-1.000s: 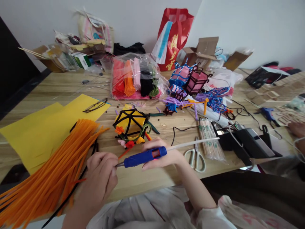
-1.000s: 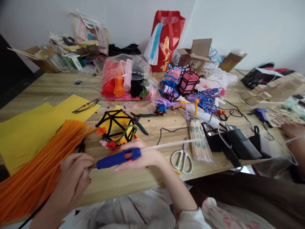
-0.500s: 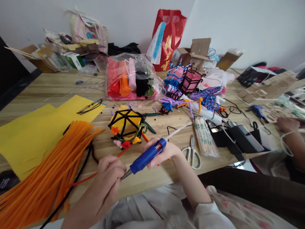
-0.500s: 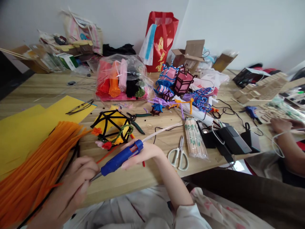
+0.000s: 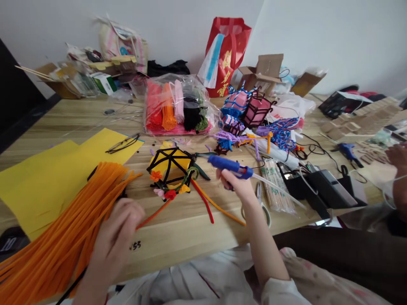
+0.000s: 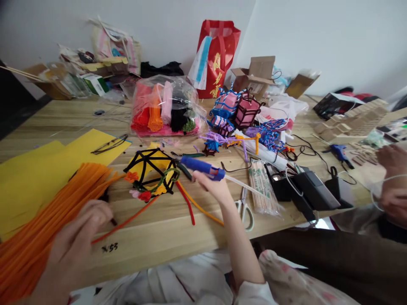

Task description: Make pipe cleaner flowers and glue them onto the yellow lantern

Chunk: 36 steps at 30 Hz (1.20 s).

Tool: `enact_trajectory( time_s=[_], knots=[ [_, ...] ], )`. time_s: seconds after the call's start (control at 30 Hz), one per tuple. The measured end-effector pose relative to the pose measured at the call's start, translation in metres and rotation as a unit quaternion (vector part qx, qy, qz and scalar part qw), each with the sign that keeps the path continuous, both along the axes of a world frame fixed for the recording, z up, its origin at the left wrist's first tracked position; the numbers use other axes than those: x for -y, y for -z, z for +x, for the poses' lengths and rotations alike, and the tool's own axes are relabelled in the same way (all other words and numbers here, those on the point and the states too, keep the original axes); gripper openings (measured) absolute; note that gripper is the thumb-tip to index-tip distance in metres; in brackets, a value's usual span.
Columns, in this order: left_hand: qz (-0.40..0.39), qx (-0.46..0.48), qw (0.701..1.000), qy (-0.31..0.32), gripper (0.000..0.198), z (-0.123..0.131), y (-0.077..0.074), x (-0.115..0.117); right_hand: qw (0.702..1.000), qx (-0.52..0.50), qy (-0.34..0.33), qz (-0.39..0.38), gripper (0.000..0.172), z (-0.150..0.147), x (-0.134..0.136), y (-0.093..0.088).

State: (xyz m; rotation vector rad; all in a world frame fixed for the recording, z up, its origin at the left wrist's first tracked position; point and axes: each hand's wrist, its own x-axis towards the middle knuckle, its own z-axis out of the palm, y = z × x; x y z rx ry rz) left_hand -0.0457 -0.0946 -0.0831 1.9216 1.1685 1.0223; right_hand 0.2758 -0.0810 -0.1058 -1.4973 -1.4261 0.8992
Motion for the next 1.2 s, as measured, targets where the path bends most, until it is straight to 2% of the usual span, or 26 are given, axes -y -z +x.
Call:
enact_trajectory(
  time_s=[0.07,0.1,0.17,0.27,0.43,0.5,0.63,0.73,0.8,0.83,0.9,0.97,1.03,1.1,1.2],
  knots=[
    [0.015,-0.040,0.998,-0.053,0.028,-0.015,0.006,-0.008,0.988,0.083,0.124,0.033,0.042,0.021,-0.003,-0.002],
    [0.030,-0.070,0.994,-0.075,0.026,-0.021,0.007,-0.011,0.978,0.125,0.164,0.041,0.037,0.032,-0.005,-0.002],
    [0.073,-0.141,0.982,-0.098,0.022,-0.030,0.007,-0.018,0.958,0.203,0.198,0.043,0.028,0.052,-0.011,0.003],
    [0.125,-0.226,0.961,-0.098,0.021,-0.035,0.005,-0.028,0.940,0.291,0.175,0.015,0.014,0.075,-0.017,0.018],
    [0.183,-0.358,0.912,-0.084,0.026,-0.042,0.013,-0.044,0.916,0.381,0.122,-0.034,0.043,0.087,-0.022,0.044],
    [0.199,-0.392,0.895,-0.079,0.030,-0.047,0.018,-0.050,0.908,0.402,0.106,-0.049,0.047,0.085,-0.020,0.049],
    [0.156,-0.401,0.899,-0.085,0.045,-0.053,0.017,-0.054,0.897,0.430,0.071,-0.074,0.037,0.077,-0.007,0.039],
    [0.124,-0.368,0.917,-0.094,0.048,-0.048,0.010,-0.049,0.897,0.433,0.035,-0.080,0.030,0.059,0.004,0.017],
    [0.116,-0.325,0.934,-0.097,0.042,-0.039,0.004,-0.045,0.902,0.426,0.002,-0.066,0.028,0.039,0.009,0.000],
    [0.114,-0.301,0.943,-0.086,0.037,-0.034,0.002,-0.043,0.908,0.416,-0.020,-0.043,0.028,0.027,0.009,-0.007],
    [0.129,-0.251,0.958,-0.057,0.029,-0.020,-0.002,-0.041,0.927,0.349,-0.110,0.086,0.025,0.002,0.008,-0.018],
    [0.152,-0.217,0.964,-0.019,0.026,-0.007,-0.005,-0.040,0.918,0.311,-0.156,0.190,0.023,-0.021,0.004,-0.022],
    [0.162,-0.211,0.963,0.034,0.025,0.004,-0.007,-0.042,0.896,0.331,-0.169,0.245,0.025,-0.036,-0.002,-0.021],
    [0.167,-0.238,0.952,0.094,0.028,0.013,-0.010,-0.046,0.885,0.342,-0.184,0.254,0.027,-0.043,-0.009,-0.019],
    [0.183,-0.308,0.923,0.141,0.033,0.024,-0.013,-0.052,0.901,0.319,-0.209,0.208,0.026,-0.045,-0.019,-0.019]
  ],
)
